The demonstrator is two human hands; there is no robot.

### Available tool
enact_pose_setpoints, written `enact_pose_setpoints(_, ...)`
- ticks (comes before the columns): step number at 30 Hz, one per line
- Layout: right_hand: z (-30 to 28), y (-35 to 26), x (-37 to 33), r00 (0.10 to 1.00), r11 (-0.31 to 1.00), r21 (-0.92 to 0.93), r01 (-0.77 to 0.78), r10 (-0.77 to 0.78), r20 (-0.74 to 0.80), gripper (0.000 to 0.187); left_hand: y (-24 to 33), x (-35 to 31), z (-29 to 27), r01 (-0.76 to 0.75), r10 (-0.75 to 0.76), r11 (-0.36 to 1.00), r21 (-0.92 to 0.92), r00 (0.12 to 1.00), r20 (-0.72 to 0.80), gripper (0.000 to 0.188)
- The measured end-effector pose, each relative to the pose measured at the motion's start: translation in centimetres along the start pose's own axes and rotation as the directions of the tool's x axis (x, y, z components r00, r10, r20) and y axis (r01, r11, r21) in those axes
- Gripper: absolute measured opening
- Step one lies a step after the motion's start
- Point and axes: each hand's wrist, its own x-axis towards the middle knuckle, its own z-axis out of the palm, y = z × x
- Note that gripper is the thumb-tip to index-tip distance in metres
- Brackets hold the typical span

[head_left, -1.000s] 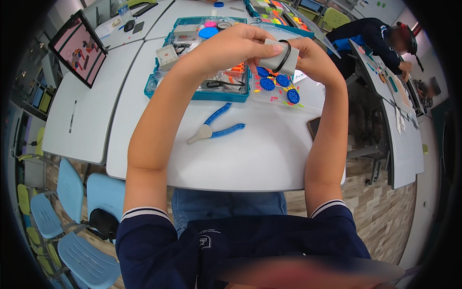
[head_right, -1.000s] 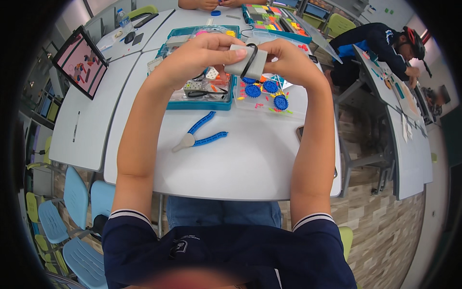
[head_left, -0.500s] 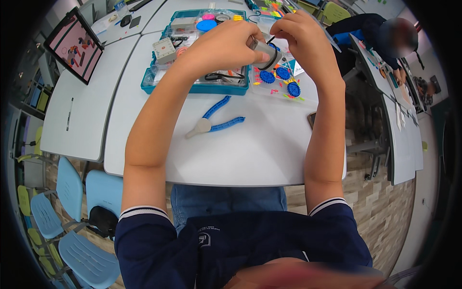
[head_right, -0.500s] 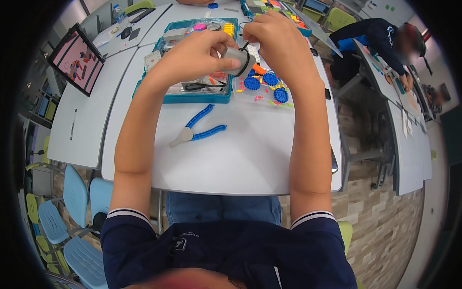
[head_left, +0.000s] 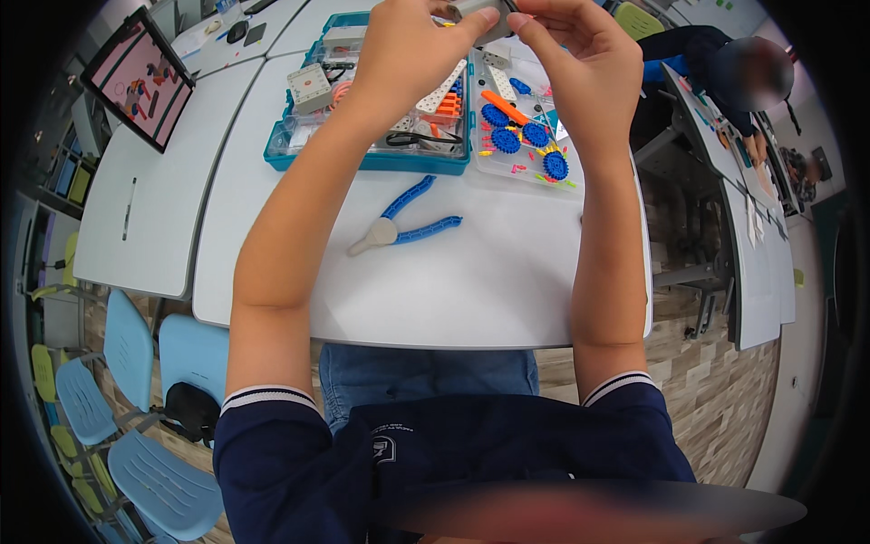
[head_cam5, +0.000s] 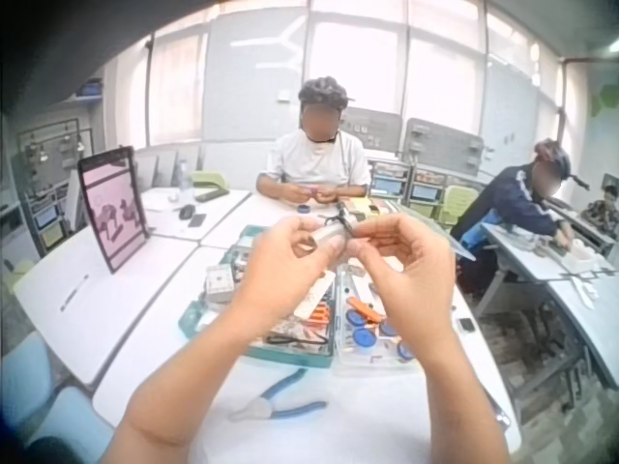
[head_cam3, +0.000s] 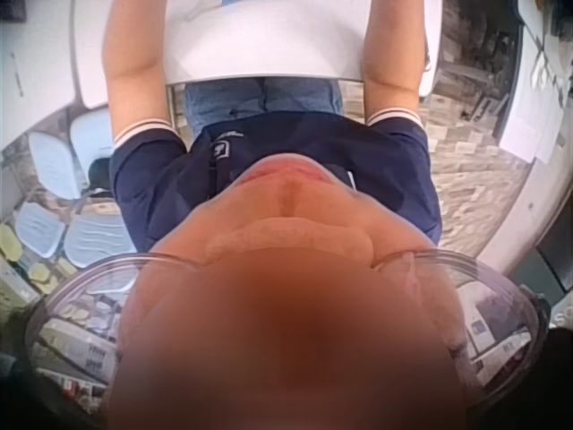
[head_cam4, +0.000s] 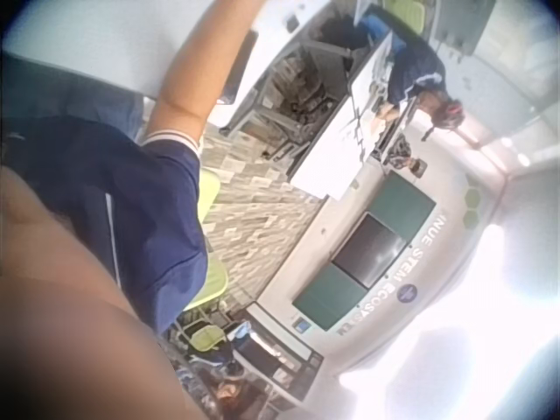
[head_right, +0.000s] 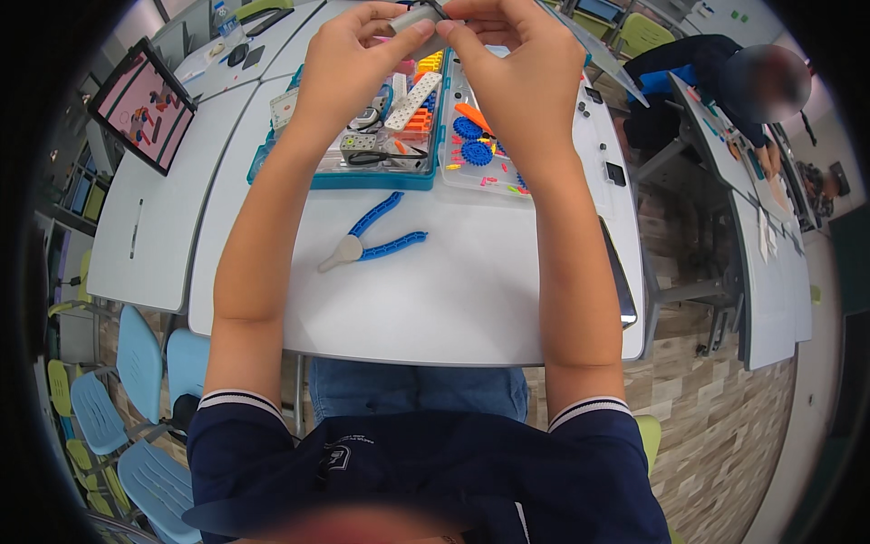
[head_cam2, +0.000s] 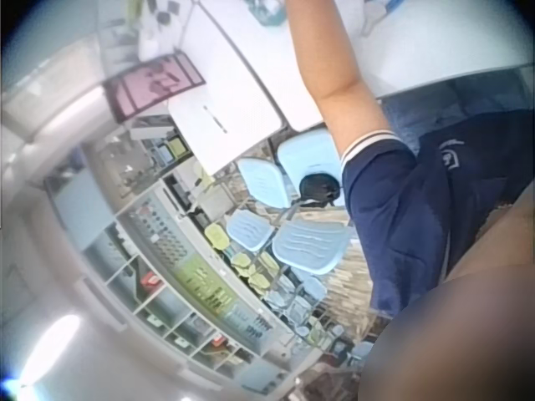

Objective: The person assembles a small electronic device using components from a kit. They connect wires to a circuit board and attach a battery pack, then place the assembled unit into a plastic case on the table.

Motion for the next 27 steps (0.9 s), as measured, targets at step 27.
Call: enact_pose_setpoints(27,0.2,0.6,0.2,0.976,0.936,0.279,-0.216,0.208,0.06,0.032,0.9,0.2,-0.1,0.193,0.039,0.787,-0.586,0.932,0.36,0.052)
